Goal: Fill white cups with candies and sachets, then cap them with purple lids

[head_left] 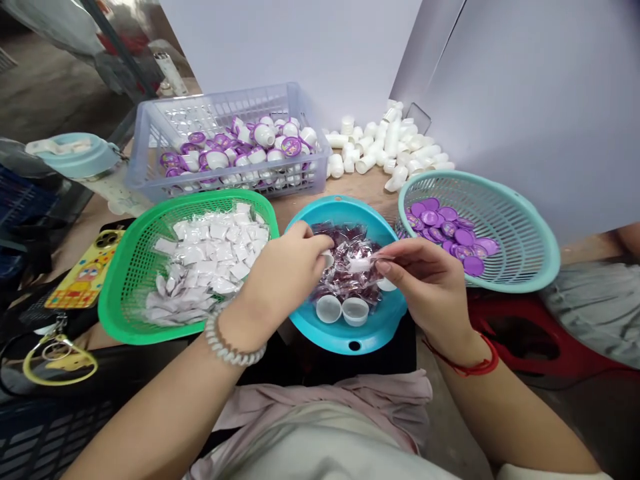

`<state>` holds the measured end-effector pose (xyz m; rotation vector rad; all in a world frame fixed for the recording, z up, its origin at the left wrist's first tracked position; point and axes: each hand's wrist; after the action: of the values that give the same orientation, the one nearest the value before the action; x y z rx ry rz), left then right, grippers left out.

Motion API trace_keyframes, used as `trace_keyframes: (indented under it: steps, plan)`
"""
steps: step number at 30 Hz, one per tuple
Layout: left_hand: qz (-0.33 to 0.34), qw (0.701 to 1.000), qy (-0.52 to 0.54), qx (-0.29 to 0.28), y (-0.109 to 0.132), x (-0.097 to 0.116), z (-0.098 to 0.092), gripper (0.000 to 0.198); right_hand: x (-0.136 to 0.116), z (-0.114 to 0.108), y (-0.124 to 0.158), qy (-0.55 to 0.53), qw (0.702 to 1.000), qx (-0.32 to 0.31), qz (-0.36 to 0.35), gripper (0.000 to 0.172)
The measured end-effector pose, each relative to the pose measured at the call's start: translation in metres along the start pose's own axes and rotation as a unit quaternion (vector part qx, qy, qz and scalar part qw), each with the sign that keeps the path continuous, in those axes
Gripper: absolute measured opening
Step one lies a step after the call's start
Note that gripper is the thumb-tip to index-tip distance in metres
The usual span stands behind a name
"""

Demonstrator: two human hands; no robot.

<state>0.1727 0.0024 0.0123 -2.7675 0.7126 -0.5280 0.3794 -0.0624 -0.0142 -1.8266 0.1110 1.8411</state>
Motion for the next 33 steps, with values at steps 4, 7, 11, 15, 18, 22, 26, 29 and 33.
trace_keyframes:
  steps: [4, 7, 11, 15, 18, 22, 26, 29, 33]
  plan:
    - [-0.095, 0.975, 0.202, 0.007, 0.0, 0.006, -0.004, 0.039, -0.001, 0.013, 0.004, -0.014, 0.999, 0.0, -0.049, 0.017]
    - [-0.122, 0.944, 0.303, -0.041, 0.006, 0.012, -0.004, 0.046, 0.006, 0.02, 0.007, 0.043, 0.993, 0.008, -0.112, 0.02]
    - [-0.148, 0.908, 0.39, -0.041, 0.019, 0.018, -0.004, 0.056, 0.014, 0.027, 0.014, 0.078, 0.979, 0.061, -0.179, 0.014]
    - [-0.149, 0.857, 0.492, 0.034, 0.031, 0.02, 0.0, 0.069, 0.006, 0.028, 0.014, 0.112, 0.956, 0.048, -0.267, 0.017]
    - [-0.131, 0.856, 0.493, 0.08, 0.035, 0.015, 0.001, 0.043, -0.007, 0.021, 0.009, 0.152, 0.943, -0.018, -0.296, 0.018]
    - [-0.094, 0.882, 0.461, 0.03, 0.037, 0.01, -0.004, 0.03, -0.023, 0.005, 0.006, 0.171, 0.936, -0.146, -0.272, 0.012]
    - [-0.092, 0.87, 0.48, -0.066, 0.04, 0.016, -0.009, 0.019, -0.034, -0.01, 0.008, 0.228, 0.93, -0.171, -0.233, 0.006]
    - [-0.165, 0.832, 0.521, -0.091, 0.045, 0.022, -0.004, 0.017, -0.042, -0.014, 0.009, 0.279, 0.905, -0.232, -0.223, 0.011]
    - [-0.248, 0.761, 0.588, -0.119, 0.052, 0.024, 0.004, 0.02, -0.05, -0.012, 0.018, 0.277, 0.894, -0.276, -0.221, 0.018]
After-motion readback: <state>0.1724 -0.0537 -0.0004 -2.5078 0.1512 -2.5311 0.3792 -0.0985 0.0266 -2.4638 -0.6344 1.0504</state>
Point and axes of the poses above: each hand's wrist, its own y-axis away from the middle knuckle, its own z-axis out of the palm, x = y × z, and after that the axes turned 15 degrees about x, right-handed
